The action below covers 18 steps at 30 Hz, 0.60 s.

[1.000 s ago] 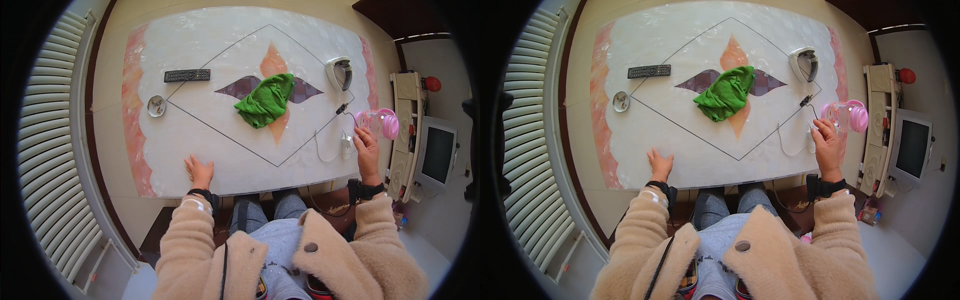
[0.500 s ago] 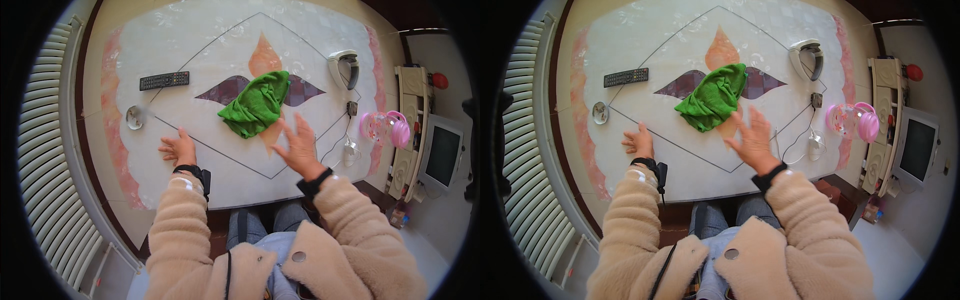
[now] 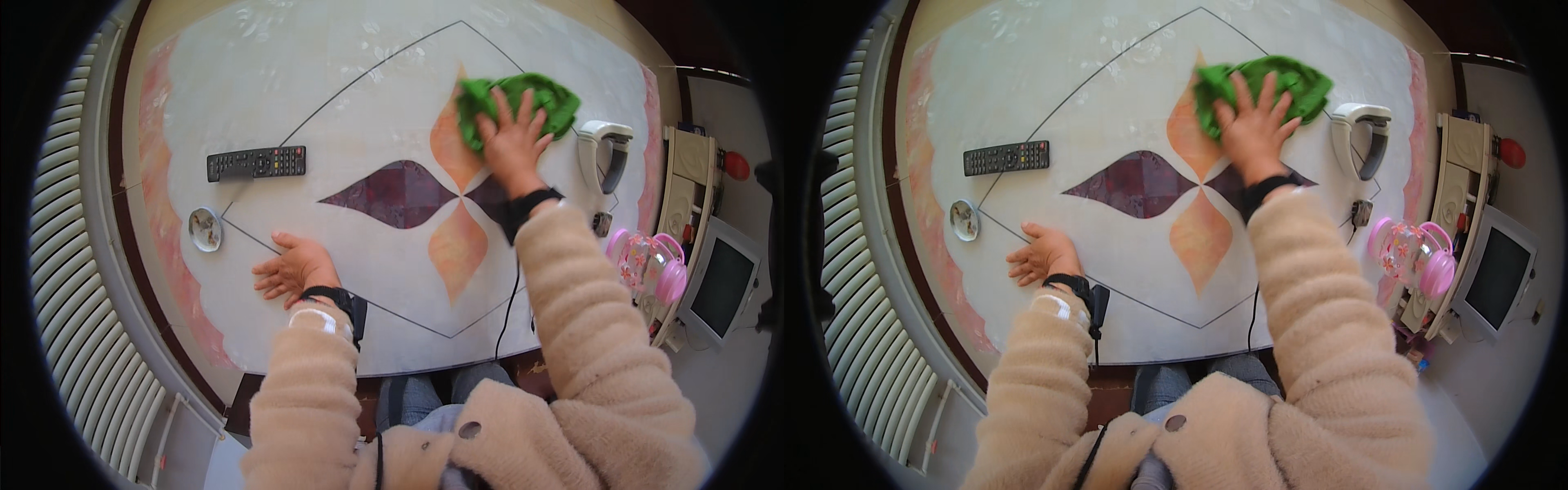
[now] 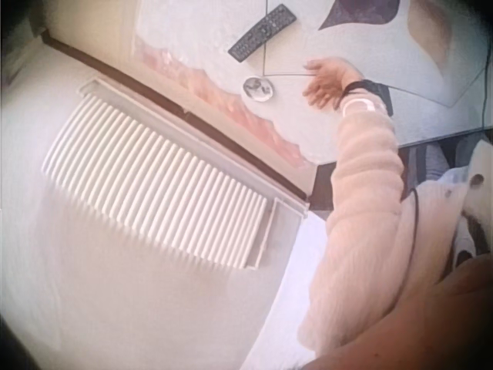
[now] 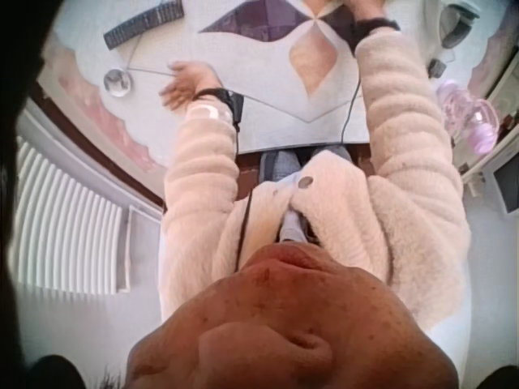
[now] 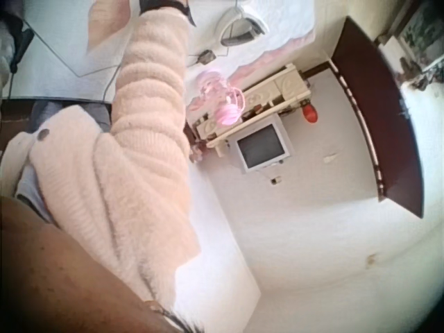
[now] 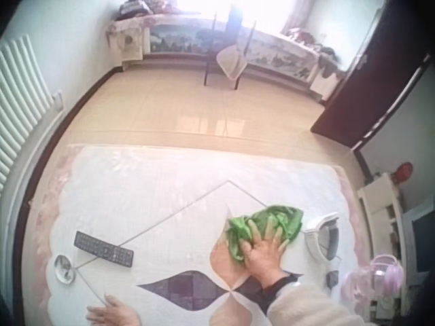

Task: The person wipes a glass-topped table with a green cloth, moving a pink kettle and a white charger aside to reach the surface. They continue wiping around a remote control and ashtray, then briefly handle the charger before resuming wiping and finishing on a nearby side table.

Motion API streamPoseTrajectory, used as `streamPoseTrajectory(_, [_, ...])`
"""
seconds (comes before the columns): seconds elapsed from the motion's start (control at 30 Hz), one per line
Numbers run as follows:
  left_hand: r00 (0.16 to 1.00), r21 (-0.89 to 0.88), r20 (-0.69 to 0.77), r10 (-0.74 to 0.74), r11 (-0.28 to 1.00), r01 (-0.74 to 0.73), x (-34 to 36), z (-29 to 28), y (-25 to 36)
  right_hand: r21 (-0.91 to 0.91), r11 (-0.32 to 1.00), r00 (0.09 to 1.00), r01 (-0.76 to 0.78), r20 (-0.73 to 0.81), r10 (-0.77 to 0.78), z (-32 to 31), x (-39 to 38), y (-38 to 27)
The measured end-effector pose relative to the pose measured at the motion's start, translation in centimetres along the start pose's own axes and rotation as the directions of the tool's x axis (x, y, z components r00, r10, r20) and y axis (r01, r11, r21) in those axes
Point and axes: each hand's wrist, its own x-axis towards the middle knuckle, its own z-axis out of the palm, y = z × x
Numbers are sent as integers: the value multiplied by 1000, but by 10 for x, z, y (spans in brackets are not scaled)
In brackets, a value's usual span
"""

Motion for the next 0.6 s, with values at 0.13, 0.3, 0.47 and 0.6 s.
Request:
streamPoseTrajectory(0.13, [997,14,-70,-8,1000,9,0,8,-4,4,1000,1000,-15,-11,15,6,54,-33])
streamPoseTrajectory(0.3, [997,48,-71,9,999,-5,0,4,-3,119,752,759,649,-36,-650,23,-40,-76])
streamPoseTrajectory(0.47, [999,32,-52,9,999,-8,-1,4,-2,121,565,537,816,205,-819,-14,-131,16])
streamPoseTrajectory(0.6, [997,43,-69,18,999,-15,3,11,-8,-14,780,759,625,241,-605,-23,-71,68])
